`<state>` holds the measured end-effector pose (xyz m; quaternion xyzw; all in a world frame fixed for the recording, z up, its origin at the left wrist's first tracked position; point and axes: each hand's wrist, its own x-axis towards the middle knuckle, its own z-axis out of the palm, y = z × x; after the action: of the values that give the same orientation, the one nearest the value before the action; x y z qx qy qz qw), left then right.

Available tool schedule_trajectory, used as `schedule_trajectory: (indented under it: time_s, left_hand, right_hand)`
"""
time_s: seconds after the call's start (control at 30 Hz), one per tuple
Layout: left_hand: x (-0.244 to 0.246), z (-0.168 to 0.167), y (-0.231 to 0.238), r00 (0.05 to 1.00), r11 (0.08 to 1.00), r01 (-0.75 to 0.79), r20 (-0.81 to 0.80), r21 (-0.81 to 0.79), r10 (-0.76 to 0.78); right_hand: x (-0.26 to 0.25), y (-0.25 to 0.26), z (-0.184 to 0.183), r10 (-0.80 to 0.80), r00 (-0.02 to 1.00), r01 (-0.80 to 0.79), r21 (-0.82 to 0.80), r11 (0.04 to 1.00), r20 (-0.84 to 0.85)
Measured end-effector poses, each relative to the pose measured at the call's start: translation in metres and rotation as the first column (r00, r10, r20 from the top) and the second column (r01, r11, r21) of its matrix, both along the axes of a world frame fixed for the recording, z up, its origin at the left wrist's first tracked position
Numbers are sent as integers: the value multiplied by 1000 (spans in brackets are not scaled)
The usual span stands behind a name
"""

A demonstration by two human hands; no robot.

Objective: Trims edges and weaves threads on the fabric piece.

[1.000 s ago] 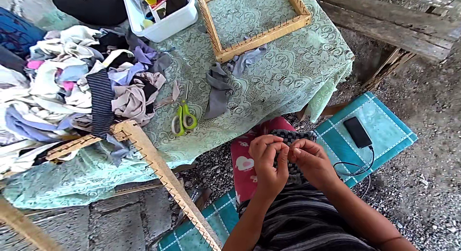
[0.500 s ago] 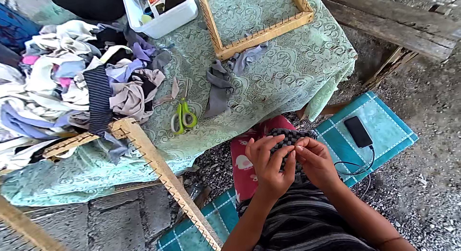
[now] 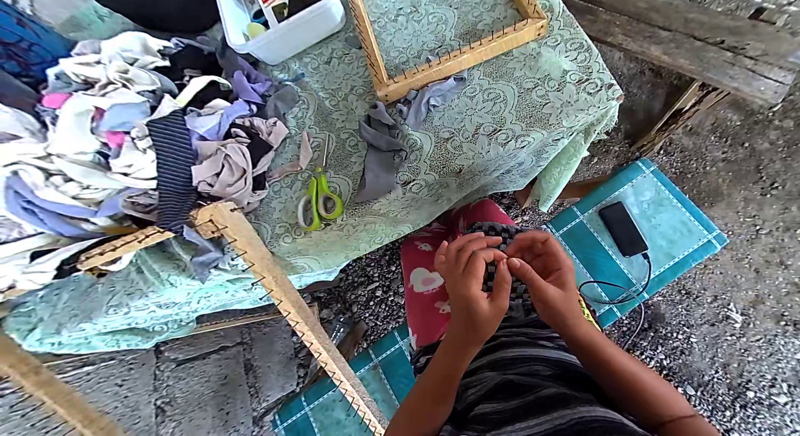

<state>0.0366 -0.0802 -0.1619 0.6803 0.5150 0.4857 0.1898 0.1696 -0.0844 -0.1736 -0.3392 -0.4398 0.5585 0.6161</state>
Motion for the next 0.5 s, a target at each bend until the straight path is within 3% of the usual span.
schedule_trajectory:
  time_s: [0.13, 0.27, 0.4, 0.5]
  left_hand:
    - [-5, -7, 3, 974, 984, 55, 225, -167, -16]
    - [-7, -4, 3, 906, 942, 162, 424, -294, -24]
    - [-6, -4, 2, 888, 935, 196, 458, -295, -41]
    - [-6, -7, 1, 921, 958, 181, 381, -223, -86]
  right_hand:
    - [6, 3, 3, 120, 991, -128, -162, 979, -61]
    - [11, 3, 0, 133, 986, -153, -229, 961, -99]
    - [11, 2, 1, 139, 988, -153, -276, 949, -72]
    - [12, 2, -2, 146, 989, -134, -282, 950, 22]
